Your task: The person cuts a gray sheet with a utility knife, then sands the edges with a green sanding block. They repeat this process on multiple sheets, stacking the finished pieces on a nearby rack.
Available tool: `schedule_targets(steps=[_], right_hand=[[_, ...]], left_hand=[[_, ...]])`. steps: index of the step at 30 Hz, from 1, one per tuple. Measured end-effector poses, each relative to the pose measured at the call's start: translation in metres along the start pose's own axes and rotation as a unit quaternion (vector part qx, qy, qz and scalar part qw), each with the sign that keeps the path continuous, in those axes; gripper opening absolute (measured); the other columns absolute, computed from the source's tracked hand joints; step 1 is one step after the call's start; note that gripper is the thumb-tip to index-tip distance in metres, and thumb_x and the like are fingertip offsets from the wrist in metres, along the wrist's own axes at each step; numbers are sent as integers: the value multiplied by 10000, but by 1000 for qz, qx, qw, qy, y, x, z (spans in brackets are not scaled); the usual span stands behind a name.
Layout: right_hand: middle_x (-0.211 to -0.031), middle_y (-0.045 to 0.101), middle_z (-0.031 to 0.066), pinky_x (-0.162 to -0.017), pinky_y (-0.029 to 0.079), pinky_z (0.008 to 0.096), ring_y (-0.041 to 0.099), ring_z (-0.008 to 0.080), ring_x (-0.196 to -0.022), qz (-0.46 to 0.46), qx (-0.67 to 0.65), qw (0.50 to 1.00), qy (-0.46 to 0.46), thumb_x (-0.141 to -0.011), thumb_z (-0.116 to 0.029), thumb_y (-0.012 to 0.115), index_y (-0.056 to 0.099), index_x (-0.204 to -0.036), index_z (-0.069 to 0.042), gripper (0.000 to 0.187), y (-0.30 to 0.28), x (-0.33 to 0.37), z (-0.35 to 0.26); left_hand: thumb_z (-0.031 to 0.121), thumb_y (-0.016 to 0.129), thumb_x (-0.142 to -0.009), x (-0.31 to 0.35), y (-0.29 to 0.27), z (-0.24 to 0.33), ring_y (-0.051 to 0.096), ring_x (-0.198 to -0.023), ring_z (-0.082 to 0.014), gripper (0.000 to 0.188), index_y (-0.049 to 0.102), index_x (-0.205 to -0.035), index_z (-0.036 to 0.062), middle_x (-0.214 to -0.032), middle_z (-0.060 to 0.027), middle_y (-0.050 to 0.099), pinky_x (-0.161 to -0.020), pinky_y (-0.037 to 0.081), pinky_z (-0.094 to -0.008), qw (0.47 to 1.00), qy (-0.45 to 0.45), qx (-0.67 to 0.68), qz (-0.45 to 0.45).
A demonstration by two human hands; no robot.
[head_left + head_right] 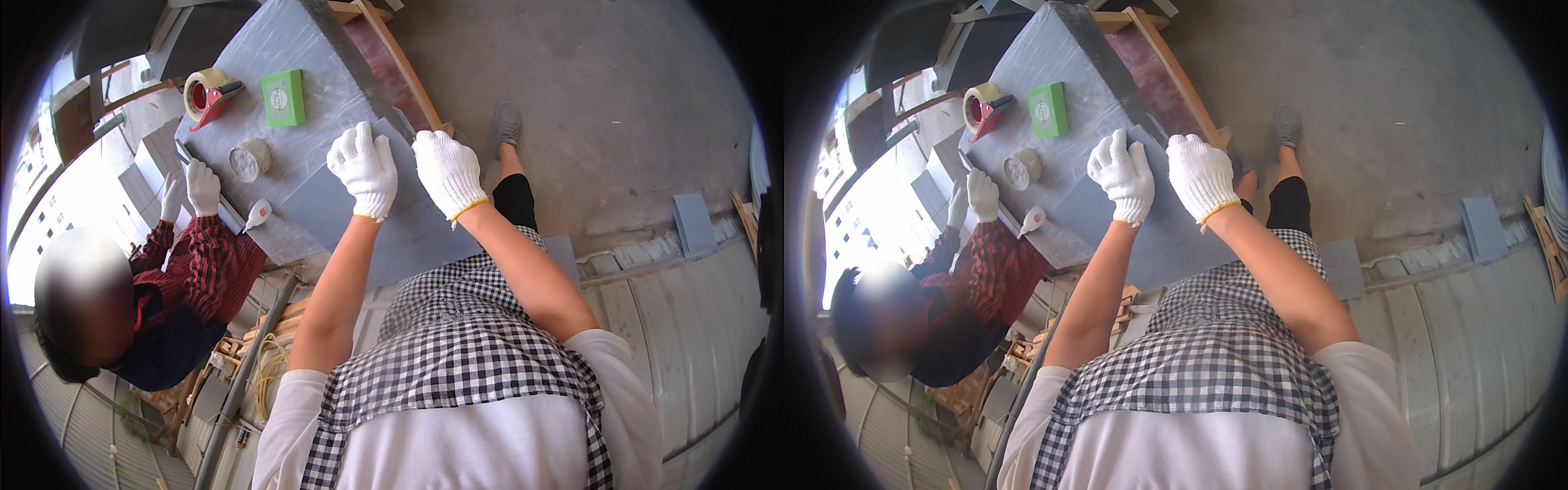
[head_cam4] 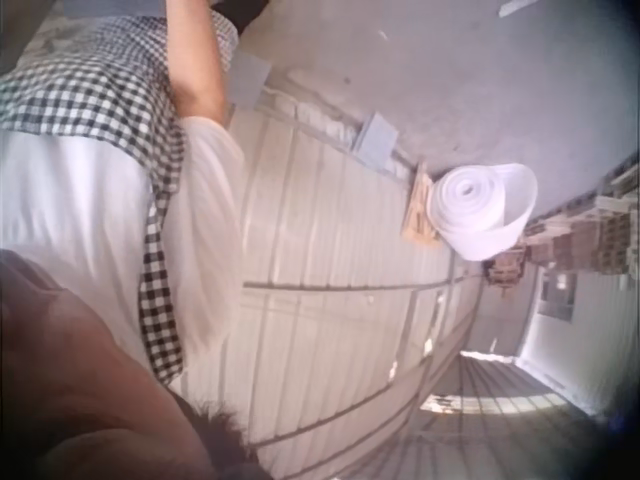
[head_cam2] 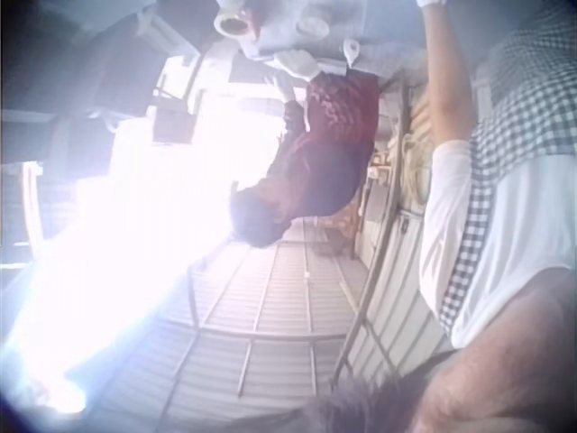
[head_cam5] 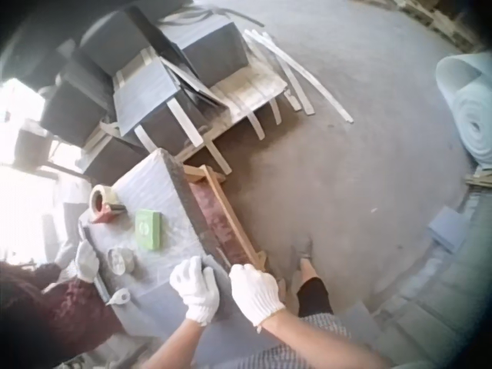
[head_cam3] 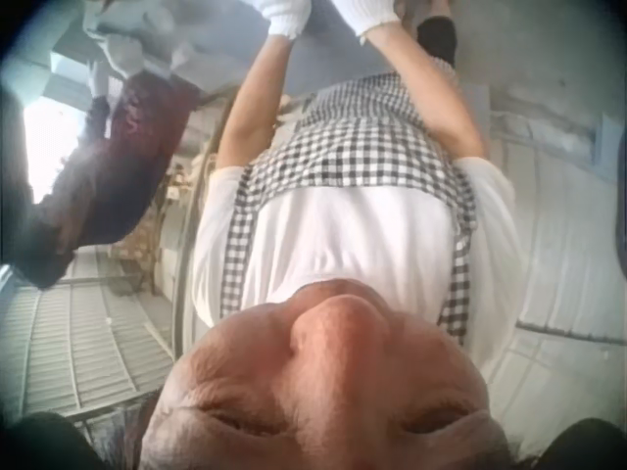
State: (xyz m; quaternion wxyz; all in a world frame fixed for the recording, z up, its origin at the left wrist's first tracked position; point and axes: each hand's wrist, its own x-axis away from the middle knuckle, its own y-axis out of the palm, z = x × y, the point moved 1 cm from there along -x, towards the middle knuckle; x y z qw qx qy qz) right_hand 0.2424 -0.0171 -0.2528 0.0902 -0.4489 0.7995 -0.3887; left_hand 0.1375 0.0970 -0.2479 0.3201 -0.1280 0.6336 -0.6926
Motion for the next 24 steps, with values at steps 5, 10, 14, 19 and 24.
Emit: schedule_targets(steps=[5, 10, 14, 19, 24], right_hand=[[-805, 678, 125, -604, 566, 407, 711, 294, -693, 4, 1, 1000, -27, -925, -174, 613, 637, -869, -85, 108, 1, -3, -4], [-797, 673, 120, -603, 567, 406, 714, 286, -693, 1, -5, 999, -52, -907, -164, 614, 632, -875, -80, 91, 0, -4, -3], [-796, 673, 120, -595, 577, 397, 720, 289, -682, -35, 25, 997, -65, -870, -160, 632, 629, -880, -69, 91, -6, -6, -6], [-808, 668, 135, -623, 588, 393, 715, 289, -704, -98, 62, 991, -70, -878, -143, 615, 624, -893, -52, 93, -19, -14, -17], [-816, 682, 130, -613, 585, 394, 723, 280, -724, -103, 57, 990, -78, -869, -164, 630, 648, -885, -56, 110, -16, -26, -21]], left_hand=[[103, 684, -847, 3, 0, 1, 564, -1055, -331, 367, 623, -1206, 63, -1083, -118, 613, -971, 375, -484, 1000, -16, 8, -3], [97, 686, -843, 3, 1, 0, 564, -1066, -332, 383, 619, -1219, 62, -1087, -118, 612, -981, 373, -484, 1000, -9, 6, 8], [128, 710, -817, 1, 2, -1, 556, -1040, -341, 416, 602, -1214, 66, -1081, -129, 599, -915, 378, -478, 1000, 11, -5, 10], [120, 711, -798, 0, 0, 1, 552, -992, -330, 396, 611, -1176, 59, -1031, -112, 589, -886, 377, -470, 1000, 15, -6, 5], [116, 715, -781, -1, 1, 2, 550, -983, -323, 403, 618, -1167, 51, -1007, -105, 589, -874, 378, -463, 1000, 25, -10, 6]])
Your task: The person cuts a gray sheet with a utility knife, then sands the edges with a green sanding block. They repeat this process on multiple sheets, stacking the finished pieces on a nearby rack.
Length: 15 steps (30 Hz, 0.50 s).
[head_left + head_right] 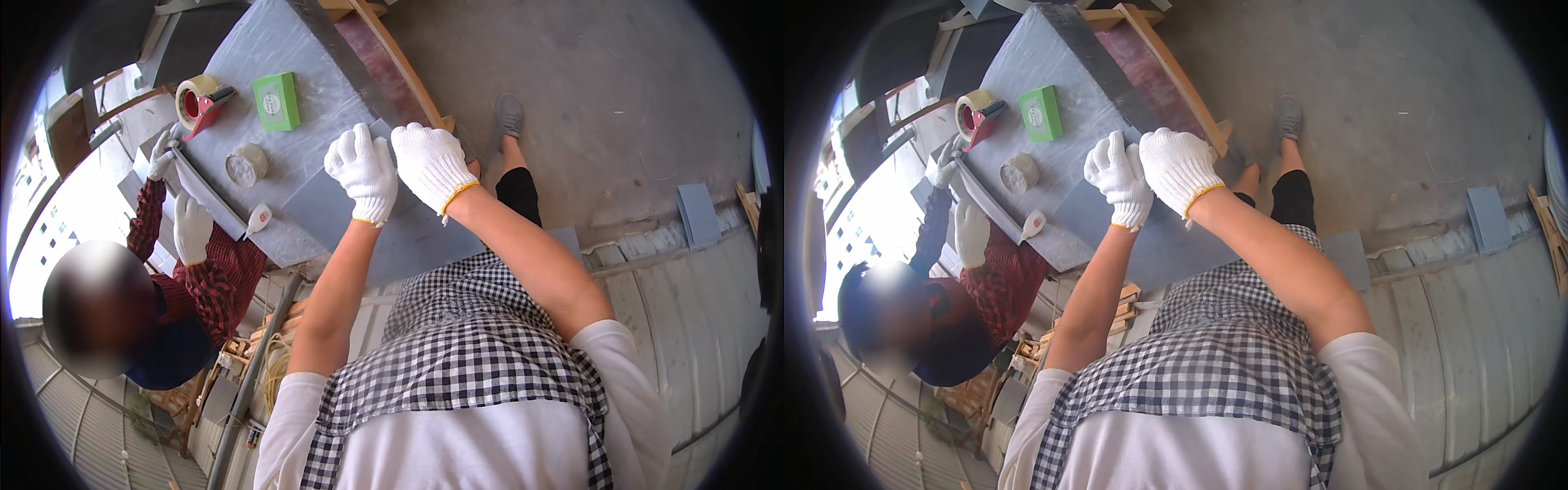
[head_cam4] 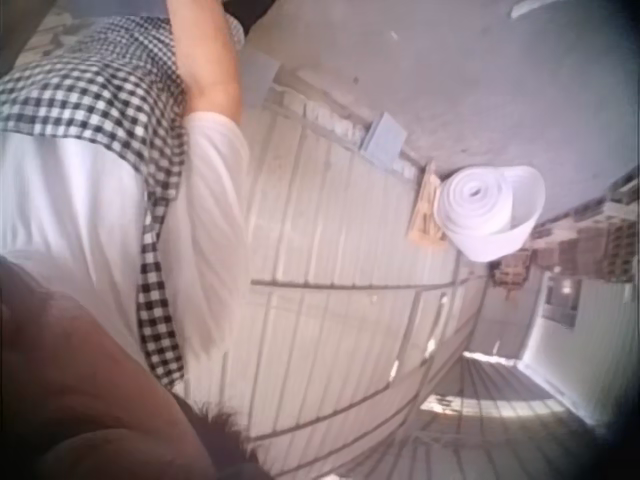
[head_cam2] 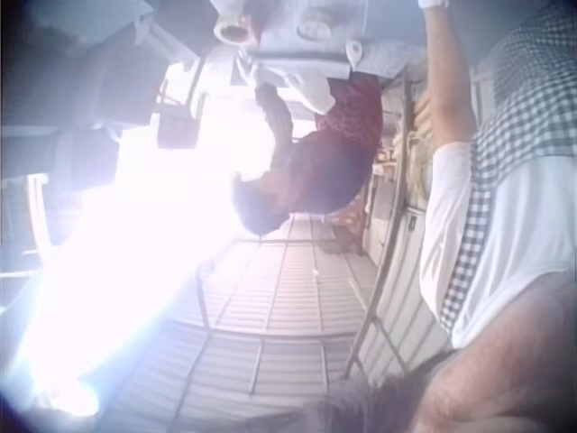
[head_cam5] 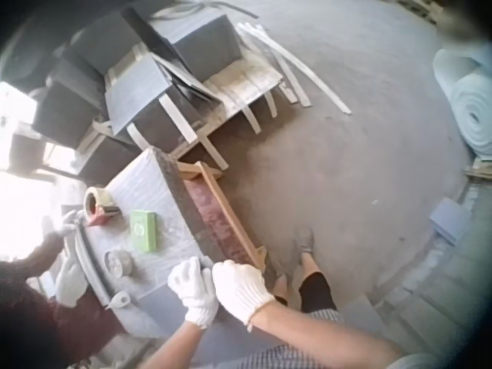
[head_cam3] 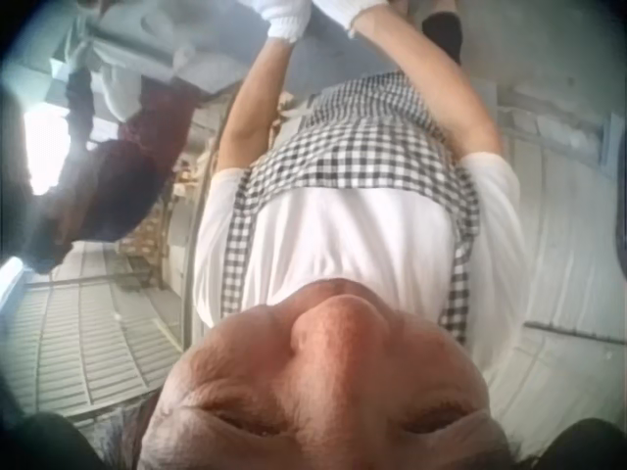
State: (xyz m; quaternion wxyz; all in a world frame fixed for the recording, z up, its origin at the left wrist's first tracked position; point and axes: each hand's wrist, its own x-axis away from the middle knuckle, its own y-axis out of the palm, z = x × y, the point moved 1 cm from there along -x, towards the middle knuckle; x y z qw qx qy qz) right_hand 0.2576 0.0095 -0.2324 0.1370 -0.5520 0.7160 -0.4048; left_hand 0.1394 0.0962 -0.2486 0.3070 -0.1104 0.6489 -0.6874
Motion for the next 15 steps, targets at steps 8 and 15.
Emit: schedule_targets(steps=[8, 15], right_hand=[[-838, 709, 120, -618, 581, 413, 735, 287, -737, 49, -24, 998, 16, -892, -196, 622, 680, -877, -74, 136, 4, -17, 10], [-823, 703, 118, -655, 552, 479, 696, 341, -771, 87, -114, 984, 107, -971, -273, 584, 677, -918, -128, 181, 7, 4, 30]], left_hand=[[111, 720, -797, -1, -2, 3, 556, -1012, -328, 431, 613, -1210, 47, -1056, -118, 601, -905, 376, -465, 1000, -8, 17, -1], [81, 698, -842, 0, -5, 4, 574, -1059, -329, 386, 626, -1217, 29, -1090, -133, 628, -983, 374, -474, 998, -37, 44, -10]])
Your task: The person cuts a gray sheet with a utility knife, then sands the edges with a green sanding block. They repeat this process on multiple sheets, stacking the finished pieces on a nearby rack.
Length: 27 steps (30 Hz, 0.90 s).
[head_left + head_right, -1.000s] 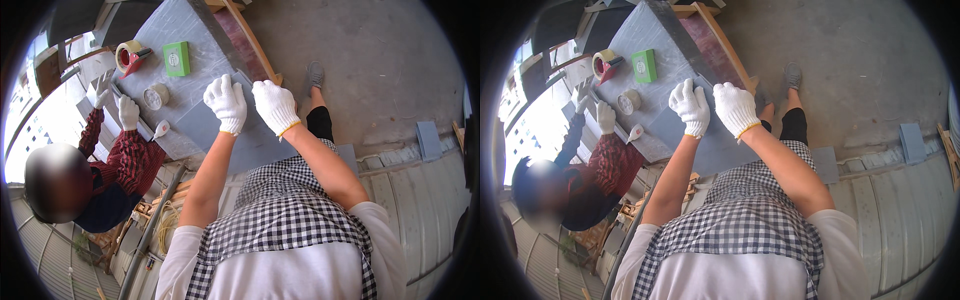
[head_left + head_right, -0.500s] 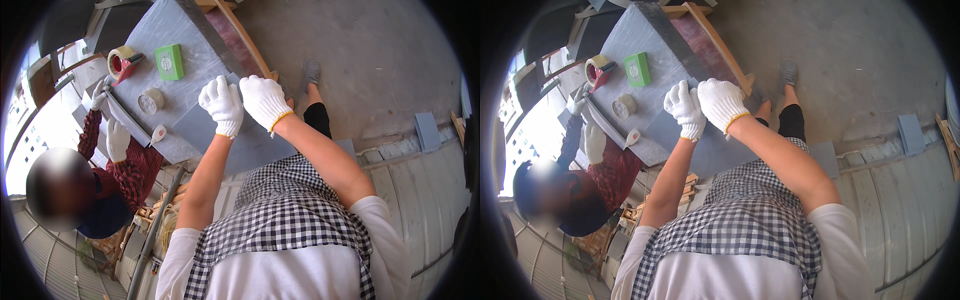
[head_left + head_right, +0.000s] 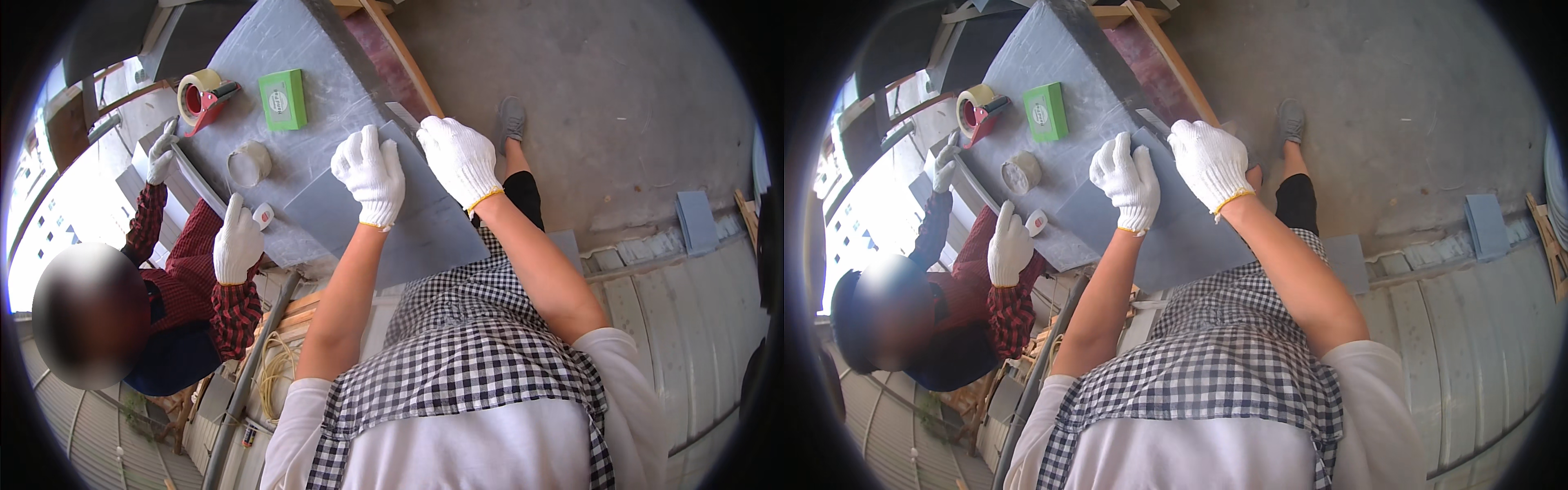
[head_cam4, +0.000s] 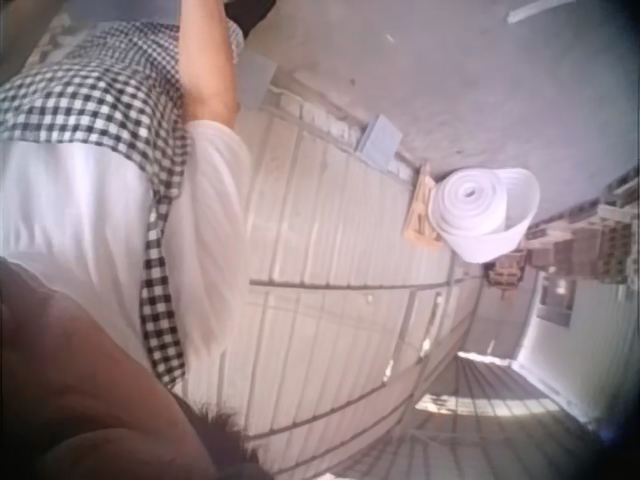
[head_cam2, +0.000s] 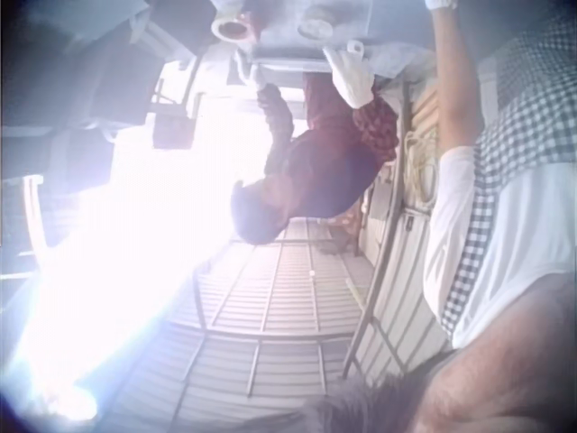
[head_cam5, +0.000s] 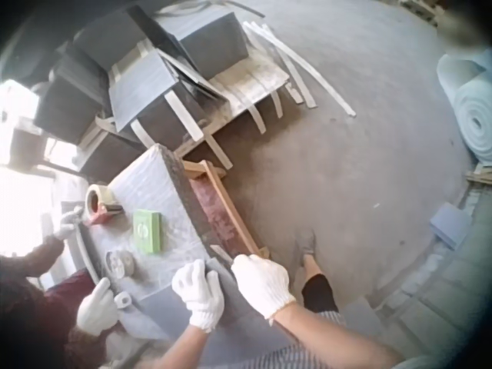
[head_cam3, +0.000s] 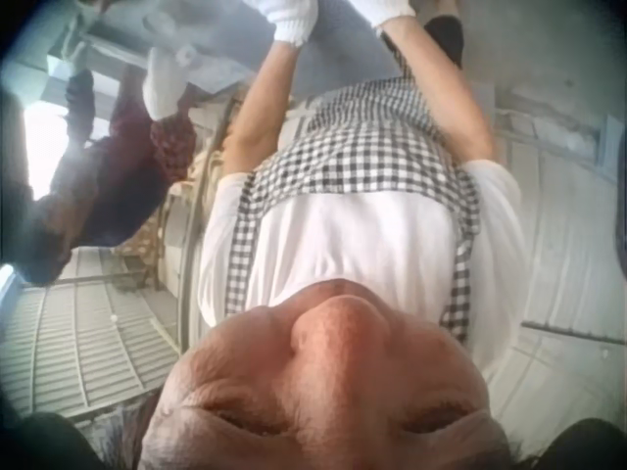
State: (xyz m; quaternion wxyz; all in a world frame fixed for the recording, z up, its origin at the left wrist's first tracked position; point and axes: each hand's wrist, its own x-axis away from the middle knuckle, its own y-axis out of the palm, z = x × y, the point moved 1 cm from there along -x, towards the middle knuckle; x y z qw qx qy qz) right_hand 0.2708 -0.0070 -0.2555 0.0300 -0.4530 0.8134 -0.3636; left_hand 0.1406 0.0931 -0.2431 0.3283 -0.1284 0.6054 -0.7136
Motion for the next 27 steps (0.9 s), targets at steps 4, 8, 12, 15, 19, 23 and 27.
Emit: schedule_targets(steps=[4, 8, 12, 15, 19, 23, 27], right_hand=[[-953, 731, 145, -761, 558, 463, 689, 372, -891, -19, -113, 993, 8, -1010, -322, 568, 688, -1043, -102, 253, 8, -8, 17], [-1315, 673, 151, -988, 500, 361, 637, 287, -1203, -105, -364, 925, 28, -1024, -381, 602, 605, -1353, -25, 485, 48, -18, 48], [-1141, 704, 49, -904, 502, 297, 633, 149, -1031, -191, -487, 850, 59, -1035, -304, 611, 644, -1277, -35, 363, 39, -31, 36], [-1037, 654, -1, -855, 489, 261, 574, 82, -946, -231, -539, 809, 43, -1036, -267, 621, 652, -1224, -38, 298, 40, -39, 33], [-908, 595, -39, -815, 463, 264, 518, 66, -859, -193, -570, 798, 35, -1045, -256, 589, 658, -1145, -65, 226, 45, -40, 26], [-907, 605, -30, -817, 463, 273, 529, 77, -862, -192, -581, 790, 36, -1048, -262, 575, 659, -1129, -63, 231, 48, -41, 24], [-873, 589, -25, -802, 458, 280, 522, 91, -832, -205, -563, 800, 23, -1046, -257, 564, 654, -1090, -58, 222, 46, -43, 25]], left_hand=[[80, 691, -848, 2, 1, -1, 576, -1060, -330, 378, 626, -1217, 32, -1087, -131, 630, -987, 375, -469, 1000, -4, -6, -2], [69, 686, -847, 2, 1, -1, 577, -1056, -331, 379, 627, -1219, 36, -1089, -131, 632, -985, 380, -470, 1000, 5, -12, 1], [46, 685, -837, 3, 3, -4, 579, -1057, -333, 392, 626, -1225, 36, -1098, -135, 637, -979, 388, -472, 1000, 8, -19, 6], [33, 685, -828, 3, 2, -4, 582, -1057, -335, 402, 625, -1225, 33, -1101, -138, 640, -978, 392, -473, 999, 17, -29, 5], [54, 712, -804, 6, 5, -9, 564, -1072, -345, 434, 623, -1228, 28, -1111, -149, 627, -979, 379, -471, 999, 23, -39, 5], [36, 682, -828, 5, 5, -8, 569, -1086, -345, 403, 621, -1226, 30, -1131, -150, 634, -998, 381, -483, 999, 11, -48, -4], [38, 673, -834, 3, 5, -6, 569, -1089, -348, 390, 622, -1220, 26, -1137, -155, 634, -1006, 379, -484, 999, 9, -48, -8]])
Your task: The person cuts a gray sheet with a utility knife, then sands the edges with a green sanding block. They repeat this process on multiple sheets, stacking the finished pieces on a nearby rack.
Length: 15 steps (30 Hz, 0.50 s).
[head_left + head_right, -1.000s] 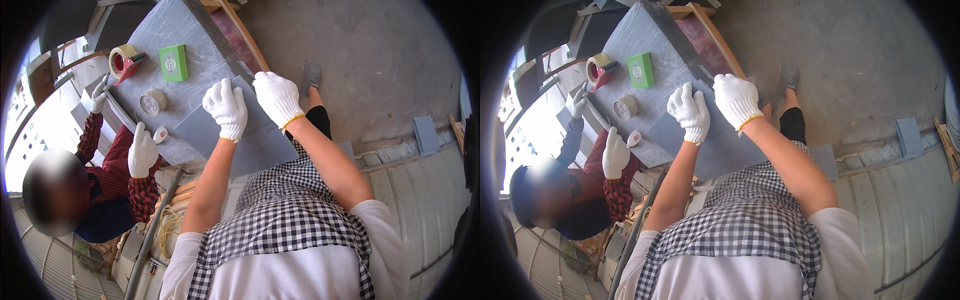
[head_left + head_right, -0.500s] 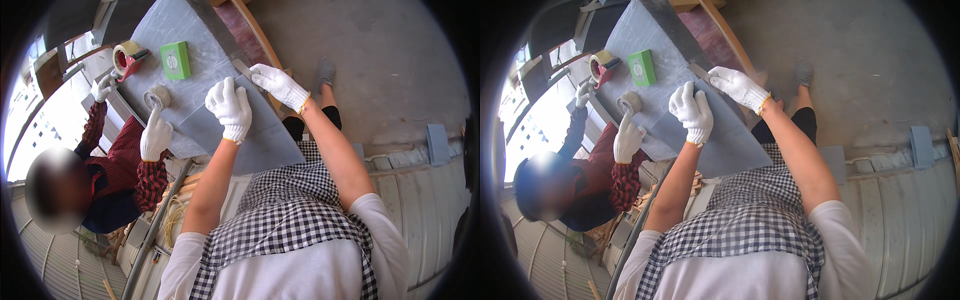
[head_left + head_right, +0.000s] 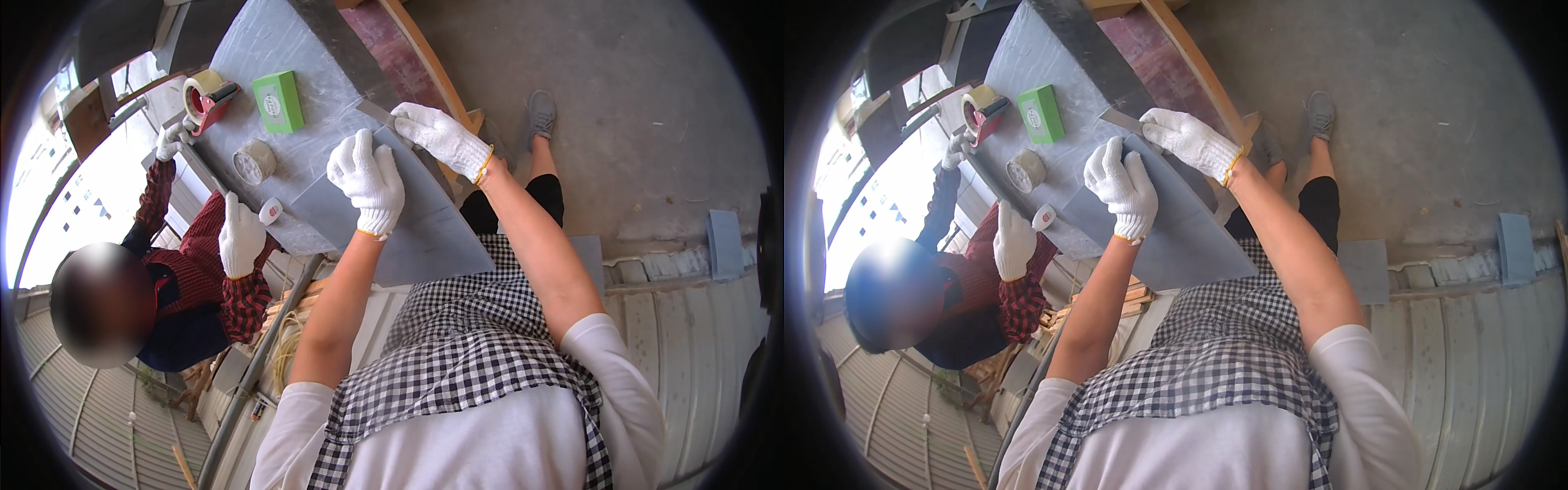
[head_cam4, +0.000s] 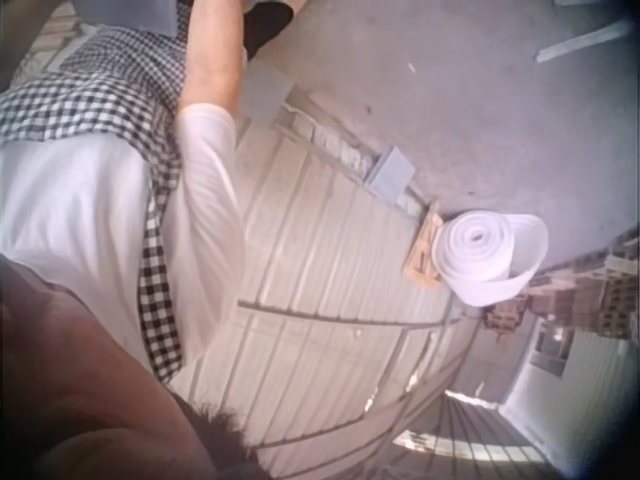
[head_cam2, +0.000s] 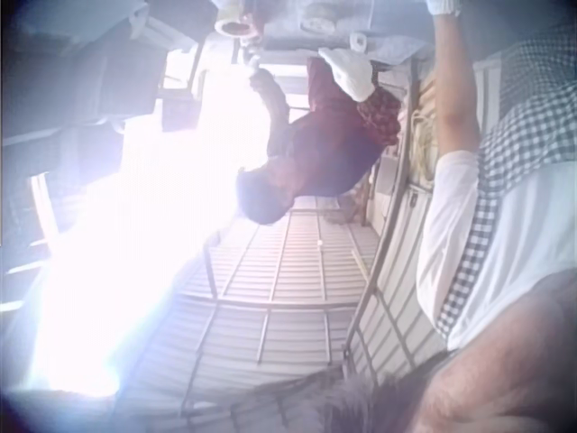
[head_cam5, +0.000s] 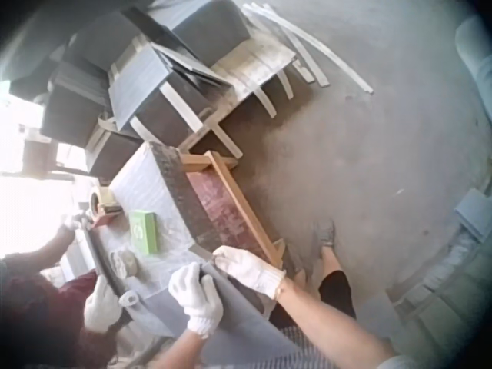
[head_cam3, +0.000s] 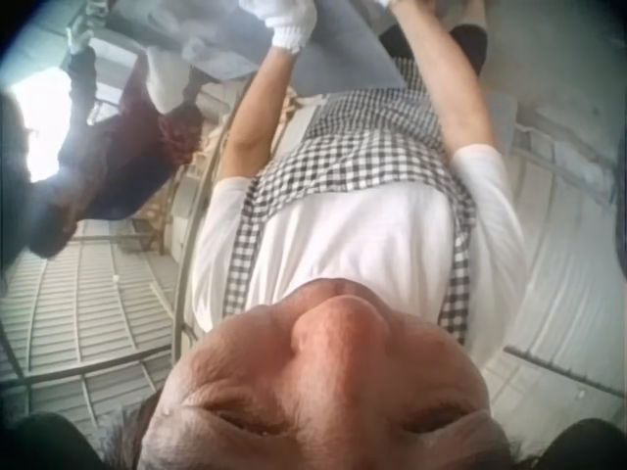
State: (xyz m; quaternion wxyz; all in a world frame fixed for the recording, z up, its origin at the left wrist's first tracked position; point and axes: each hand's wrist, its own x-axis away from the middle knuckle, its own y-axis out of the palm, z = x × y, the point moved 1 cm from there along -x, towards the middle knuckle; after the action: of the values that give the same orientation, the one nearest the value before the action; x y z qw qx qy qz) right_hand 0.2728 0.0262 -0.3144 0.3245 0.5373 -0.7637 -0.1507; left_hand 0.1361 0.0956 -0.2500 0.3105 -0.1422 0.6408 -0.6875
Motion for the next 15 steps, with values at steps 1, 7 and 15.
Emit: schedule_targets(steps=[1, 7, 15], right_hand=[[-859, 579, -27, -796, 457, 279, 516, 91, -820, -9, 1, 1000, 1, -1046, -255, 562, 652, -1081, -58, 220, -1, -1, 3], [-851, 558, -33, -767, 446, 269, 491, 81, -795, -78, -34, 996, 28, -1044, -280, 586, 647, -1079, -53, 238, -10, -4, 4], [-891, 594, -12, -771, 458, 277, 518, 95, -819, -140, 35, 985, 94, -1050, -322, 584, 638, -1076, -31, 297, -25, 46, 23]], left_hand=[[39, 670, -836, 0, 0, -1, 569, -1090, -349, 386, 623, -1219, 24, -1138, -157, 634, -1007, 378, -484, 1000, 1, 1, -1], [36, 668, -830, 1, 0, 1, 565, -1090, -354, 394, 621, -1220, 13, -1136, -161, 629, -1001, 376, -483, 1000, 6, -1, 0], [38, 648, -850, 4, -2, 1, 554, -1108, -343, 372, 626, -1221, 9, -1151, -156, 633, -1020, 372, -483, 1000, 11, 7, 2]])
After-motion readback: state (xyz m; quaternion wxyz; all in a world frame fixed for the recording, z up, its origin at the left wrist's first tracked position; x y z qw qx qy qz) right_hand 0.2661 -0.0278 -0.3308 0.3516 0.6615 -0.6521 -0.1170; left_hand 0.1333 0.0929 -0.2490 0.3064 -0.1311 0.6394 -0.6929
